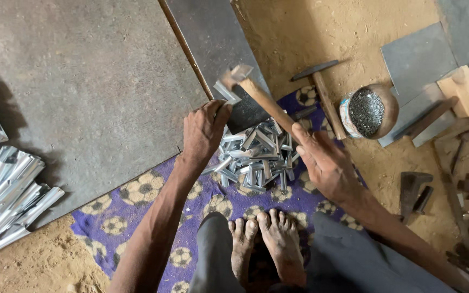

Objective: The person sits on the floor and hammers small metal strips flat on a steel plate using a hammer, placing finished strips in a pile to the side and picking new strips one at a time from a pile on the mat.

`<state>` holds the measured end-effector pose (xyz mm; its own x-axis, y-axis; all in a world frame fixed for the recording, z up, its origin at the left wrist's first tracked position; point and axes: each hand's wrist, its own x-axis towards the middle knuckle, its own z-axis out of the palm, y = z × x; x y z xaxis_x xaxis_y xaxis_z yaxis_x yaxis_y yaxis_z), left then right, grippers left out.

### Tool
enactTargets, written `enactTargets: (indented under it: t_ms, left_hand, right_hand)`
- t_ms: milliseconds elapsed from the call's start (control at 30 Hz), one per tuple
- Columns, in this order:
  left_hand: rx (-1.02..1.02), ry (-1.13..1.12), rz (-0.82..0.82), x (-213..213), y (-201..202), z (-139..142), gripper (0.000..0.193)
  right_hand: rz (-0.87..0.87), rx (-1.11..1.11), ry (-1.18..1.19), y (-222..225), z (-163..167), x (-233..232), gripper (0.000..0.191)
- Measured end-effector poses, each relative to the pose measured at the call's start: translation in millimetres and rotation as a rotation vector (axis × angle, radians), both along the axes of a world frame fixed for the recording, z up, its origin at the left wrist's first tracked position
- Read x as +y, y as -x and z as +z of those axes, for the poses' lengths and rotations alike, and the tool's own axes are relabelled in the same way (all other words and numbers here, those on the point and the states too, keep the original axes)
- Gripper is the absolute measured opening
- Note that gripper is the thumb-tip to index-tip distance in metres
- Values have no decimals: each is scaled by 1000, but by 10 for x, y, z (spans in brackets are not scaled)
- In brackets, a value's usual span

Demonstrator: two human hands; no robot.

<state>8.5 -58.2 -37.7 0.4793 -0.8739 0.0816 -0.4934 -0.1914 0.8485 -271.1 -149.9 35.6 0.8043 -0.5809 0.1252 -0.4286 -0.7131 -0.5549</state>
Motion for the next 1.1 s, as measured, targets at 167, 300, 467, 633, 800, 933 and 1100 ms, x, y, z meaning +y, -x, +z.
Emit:
enactTargets:
  t_ms: [167, 300, 467, 633, 800, 933, 1100]
  left_hand:
    - [-43, -51, -27, 53, 14, -87, 35]
    - [-200, -13, -94, 93, 76, -98, 30]
    - [435, -191, 169, -38, -39, -81, 37]
    - [5, -265, 164, -99, -189, -96, 63]
    - [-63, -252, 130, -73, -180, -102, 65]
    - [-67, -184, 110, -56, -195, -123, 63]
    - [-2, -248, 108, -45, -203, -182, 64]
  right_hand:
    - [-56, -82, -29, 161, -302, 79, 43]
    - [-115, -49, -51, 263, -386, 146, 43]
    - [-125, -70, -51, 282, -336, 190, 42]
    - [-102, -91, 9, 308, -228, 220, 45]
    - [97, -245, 260, 334, -282, 192, 47]
    - [15, -129, 88, 263, -436, 161, 50]
    - [28, -299, 197, 82, -485, 92, 43]
